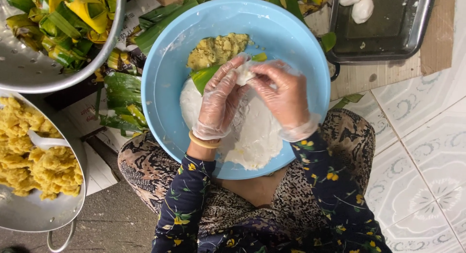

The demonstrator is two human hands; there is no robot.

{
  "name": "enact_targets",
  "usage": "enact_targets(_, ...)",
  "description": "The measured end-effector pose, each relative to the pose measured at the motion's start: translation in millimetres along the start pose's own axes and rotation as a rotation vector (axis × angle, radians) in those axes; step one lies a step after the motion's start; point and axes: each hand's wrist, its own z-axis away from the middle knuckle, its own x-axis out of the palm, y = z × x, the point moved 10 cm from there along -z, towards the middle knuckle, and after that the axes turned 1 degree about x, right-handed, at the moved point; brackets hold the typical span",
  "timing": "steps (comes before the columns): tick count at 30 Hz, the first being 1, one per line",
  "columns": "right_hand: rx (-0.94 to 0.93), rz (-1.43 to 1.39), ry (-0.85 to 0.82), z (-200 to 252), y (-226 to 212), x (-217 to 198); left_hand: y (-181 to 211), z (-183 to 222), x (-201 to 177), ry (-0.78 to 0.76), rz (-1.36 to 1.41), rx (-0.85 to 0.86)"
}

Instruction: The person is preparing small cakes by filling white dough with a yellow paste and rolling them into balls.

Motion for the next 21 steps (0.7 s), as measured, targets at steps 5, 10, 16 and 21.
enact_targets(5,-0.007,0.013,-0.029,0,-10,5,2,-3,-14,0.047,-0.027,0.034)
enact_targets(10,0.094,-0.314,-0.163,7,12,24,13,18,47,-0.251,-0.032,-0.026)
enact_targets(16,0.191,-0.608,-0.325,33,-5,63,34,34,51,-0.193,-1.119,0.62)
enact_targets(21,0.683,-0.827,-0.367,18,8,28,31,38,65,-0.162,-1.333,0.786)
